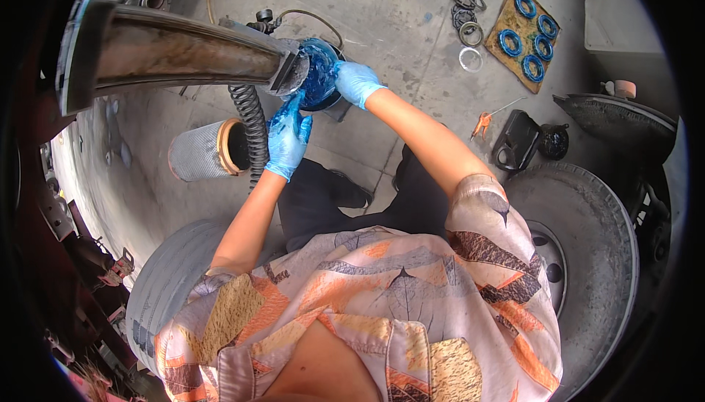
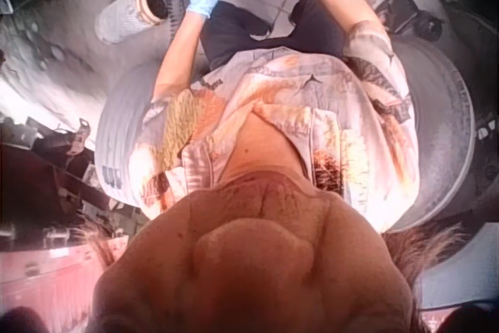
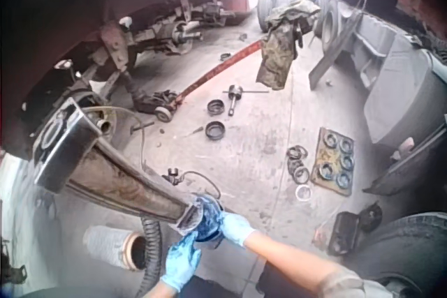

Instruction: The person scoops blue grease from a container and applies it to several metal rings, rubbing it evenly over their surfaces. The person then applies the grease to a cylindrical metal component, spreading it around the exterior.

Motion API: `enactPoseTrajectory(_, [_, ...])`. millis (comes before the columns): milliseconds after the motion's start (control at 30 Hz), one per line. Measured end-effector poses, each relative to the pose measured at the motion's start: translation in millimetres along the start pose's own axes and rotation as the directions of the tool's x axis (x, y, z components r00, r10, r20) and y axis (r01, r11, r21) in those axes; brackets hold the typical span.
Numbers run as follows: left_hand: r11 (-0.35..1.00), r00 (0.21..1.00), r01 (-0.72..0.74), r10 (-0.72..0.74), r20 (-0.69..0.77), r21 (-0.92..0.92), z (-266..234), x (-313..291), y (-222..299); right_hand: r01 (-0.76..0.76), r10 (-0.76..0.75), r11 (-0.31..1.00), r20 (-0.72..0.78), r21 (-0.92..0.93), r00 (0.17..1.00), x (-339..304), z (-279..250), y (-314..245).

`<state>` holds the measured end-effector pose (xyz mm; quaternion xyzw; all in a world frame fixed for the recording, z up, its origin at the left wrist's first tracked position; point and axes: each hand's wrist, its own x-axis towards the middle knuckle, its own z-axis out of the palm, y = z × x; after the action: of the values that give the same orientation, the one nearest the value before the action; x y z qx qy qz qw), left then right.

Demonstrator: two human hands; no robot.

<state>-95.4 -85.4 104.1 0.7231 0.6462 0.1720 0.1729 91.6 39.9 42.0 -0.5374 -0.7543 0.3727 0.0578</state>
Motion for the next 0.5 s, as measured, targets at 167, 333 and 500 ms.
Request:
enactPoseTrajectory(167, [0.996, 0.950, 0.080, -0.086, -0.302, -0.032, 62.9, -0.8, -49.3, 0.045, -0.053, 0.989, -0.049, -0.144, 0.997, 36.0, 31.6, 11.0])
enactPoseTrajectory(333, [0.997, 0.871, 0.030, -0.064, -0.488, -0.077, 86.7, 3.0, -71.8, 0.305, -0.388, 0.891, -0.218, -0.336, 0.895, 50.8, 36.5, 15.4])
enactPoseTrajectory(500, [0.995, 0.824, -0.089, 0.052, -0.564, -0.039, 97.2, 8.5, -82.6, 0.420, -0.562, 0.789, -0.251, -0.448, 0.788, 72.2, 33.2, 9.0])
